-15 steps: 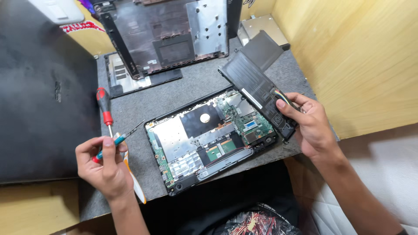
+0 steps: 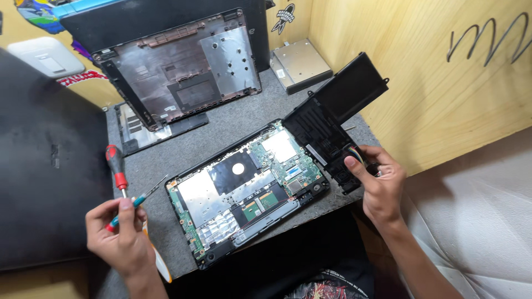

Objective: The person cleans a removed laptop battery with a toothbrush, then brushes the internal chassis and motherboard area. They use a screwdriver to adjust components on the motherboard and handle the battery and screwdriver throughout.

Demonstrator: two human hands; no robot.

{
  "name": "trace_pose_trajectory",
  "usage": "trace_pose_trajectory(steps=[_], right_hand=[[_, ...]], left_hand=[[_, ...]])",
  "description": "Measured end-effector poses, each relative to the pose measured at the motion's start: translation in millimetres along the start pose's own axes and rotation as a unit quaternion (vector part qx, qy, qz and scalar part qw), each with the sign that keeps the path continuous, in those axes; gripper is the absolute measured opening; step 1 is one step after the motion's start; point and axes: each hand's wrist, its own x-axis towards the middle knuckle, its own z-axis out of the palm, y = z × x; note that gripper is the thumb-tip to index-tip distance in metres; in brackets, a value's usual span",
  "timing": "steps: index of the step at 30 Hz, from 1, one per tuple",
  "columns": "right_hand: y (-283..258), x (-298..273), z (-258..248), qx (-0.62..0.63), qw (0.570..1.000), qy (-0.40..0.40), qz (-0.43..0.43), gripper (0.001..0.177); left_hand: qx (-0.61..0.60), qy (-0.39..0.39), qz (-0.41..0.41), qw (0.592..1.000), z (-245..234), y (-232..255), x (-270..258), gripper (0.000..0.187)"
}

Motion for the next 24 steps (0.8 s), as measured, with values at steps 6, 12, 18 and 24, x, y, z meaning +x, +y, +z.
trace_pose_trajectory(steps=[6, 12, 18, 24], right_hand=[[36.4, 13.1, -2.7, 0.087, 0.994, -0.015, 0.059, 0.029], [63.7, 12.6, -13.0, 0.073, 0.995, -0.035, 0.059, 0.033], [79.1, 11.8, -17.1, 0.039, 0.998, -0.048, 0.024, 0.032], [73.8, 18.0, -13.0, 0.030, 0.997, -0.035, 0.055, 0.029]], left_hand=[[-0.002, -0.116, -0.029, 0.993, 2.4, 8.3, 8.0, 0.013], [-0.088, -0.170, -0.022, 0.981, 0.9, 40.2, -6.7, 0.012], [-0.023, -0.114, -0.017, 0.993, -16.1, 38.4, -24.4, 0.014], [0.063, -0.104, 0.061, 0.991, -11.2, 37.1, -23.1, 0.017]])
